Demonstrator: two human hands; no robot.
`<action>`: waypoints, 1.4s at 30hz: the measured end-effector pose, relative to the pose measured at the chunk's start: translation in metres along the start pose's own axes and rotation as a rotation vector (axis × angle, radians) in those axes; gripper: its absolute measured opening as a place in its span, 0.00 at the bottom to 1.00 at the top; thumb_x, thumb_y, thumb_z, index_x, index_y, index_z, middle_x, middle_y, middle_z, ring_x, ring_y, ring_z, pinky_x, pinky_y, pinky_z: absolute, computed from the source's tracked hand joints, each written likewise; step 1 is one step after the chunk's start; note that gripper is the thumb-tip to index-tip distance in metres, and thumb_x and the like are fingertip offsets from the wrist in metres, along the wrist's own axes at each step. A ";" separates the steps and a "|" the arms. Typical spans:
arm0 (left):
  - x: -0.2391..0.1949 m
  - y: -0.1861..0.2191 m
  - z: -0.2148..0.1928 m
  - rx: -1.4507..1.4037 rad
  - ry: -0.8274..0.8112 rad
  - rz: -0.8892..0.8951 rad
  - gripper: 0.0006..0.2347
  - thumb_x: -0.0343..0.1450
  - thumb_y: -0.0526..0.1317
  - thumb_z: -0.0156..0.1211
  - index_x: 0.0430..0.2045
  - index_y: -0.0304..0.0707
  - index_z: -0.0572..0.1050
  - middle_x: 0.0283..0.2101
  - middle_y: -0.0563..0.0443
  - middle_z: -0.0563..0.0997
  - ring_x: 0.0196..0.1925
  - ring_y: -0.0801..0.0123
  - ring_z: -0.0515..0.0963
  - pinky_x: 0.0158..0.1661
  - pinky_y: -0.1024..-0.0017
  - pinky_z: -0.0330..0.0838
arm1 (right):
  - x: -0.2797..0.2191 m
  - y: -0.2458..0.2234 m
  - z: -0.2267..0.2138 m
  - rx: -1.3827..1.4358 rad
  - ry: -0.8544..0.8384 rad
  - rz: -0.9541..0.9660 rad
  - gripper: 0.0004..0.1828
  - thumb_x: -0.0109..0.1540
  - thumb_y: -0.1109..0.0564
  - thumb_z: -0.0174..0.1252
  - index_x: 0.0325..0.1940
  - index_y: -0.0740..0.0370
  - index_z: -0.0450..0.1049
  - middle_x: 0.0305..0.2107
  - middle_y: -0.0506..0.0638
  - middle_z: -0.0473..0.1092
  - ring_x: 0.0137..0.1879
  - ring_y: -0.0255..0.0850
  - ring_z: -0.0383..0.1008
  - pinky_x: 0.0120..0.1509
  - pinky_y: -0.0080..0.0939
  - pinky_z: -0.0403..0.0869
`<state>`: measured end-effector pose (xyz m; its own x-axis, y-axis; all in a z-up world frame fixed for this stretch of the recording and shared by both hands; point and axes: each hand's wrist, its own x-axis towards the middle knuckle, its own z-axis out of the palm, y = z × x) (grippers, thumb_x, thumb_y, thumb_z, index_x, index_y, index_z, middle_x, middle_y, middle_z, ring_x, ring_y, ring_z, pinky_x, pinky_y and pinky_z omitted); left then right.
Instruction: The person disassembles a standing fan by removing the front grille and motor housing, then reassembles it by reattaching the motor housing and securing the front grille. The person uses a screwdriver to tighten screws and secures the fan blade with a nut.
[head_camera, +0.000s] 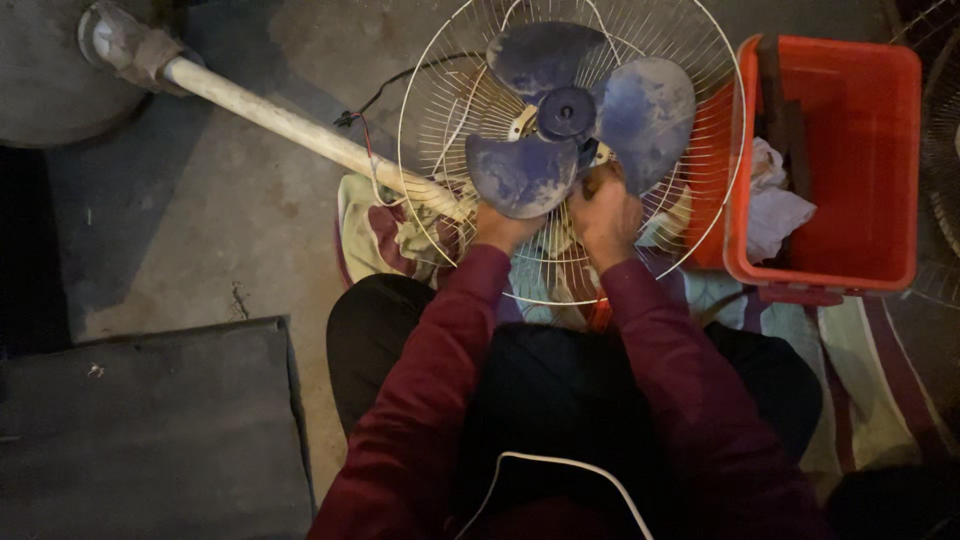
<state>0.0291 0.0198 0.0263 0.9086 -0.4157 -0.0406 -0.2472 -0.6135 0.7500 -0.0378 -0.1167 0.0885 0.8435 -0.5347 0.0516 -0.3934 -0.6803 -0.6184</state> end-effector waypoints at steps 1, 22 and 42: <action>0.003 -0.002 -0.001 0.038 0.003 0.022 0.18 0.69 0.53 0.64 0.51 0.51 0.77 0.55 0.54 0.81 0.58 0.65 0.79 0.60 0.65 0.71 | 0.001 0.000 0.000 0.026 0.015 -0.021 0.12 0.61 0.49 0.62 0.43 0.56 0.81 0.37 0.56 0.79 0.43 0.55 0.81 0.51 0.52 0.75; 0.037 -0.030 -0.012 0.119 -0.227 0.060 0.24 0.66 0.50 0.65 0.58 0.51 0.74 0.62 0.49 0.78 0.64 0.60 0.75 0.64 0.64 0.66 | 0.007 0.024 0.041 0.286 -0.228 0.116 0.13 0.61 0.50 0.64 0.43 0.61 0.82 0.33 0.56 0.80 0.40 0.49 0.81 0.45 0.46 0.76; 0.008 -0.013 -0.015 0.203 0.238 0.095 0.18 0.65 0.53 0.66 0.45 0.49 0.81 0.47 0.48 0.85 0.49 0.57 0.84 0.47 0.57 0.76 | -0.103 0.027 -0.023 0.074 0.450 -0.659 0.08 0.59 0.60 0.69 0.39 0.60 0.76 0.37 0.53 0.73 0.30 0.44 0.75 0.35 0.44 0.75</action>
<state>0.0453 0.0349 0.0261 0.9254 -0.3240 0.1968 -0.3753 -0.7104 0.5954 -0.1435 -0.0915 0.0840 0.6591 -0.1961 0.7261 0.1730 -0.9000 -0.4001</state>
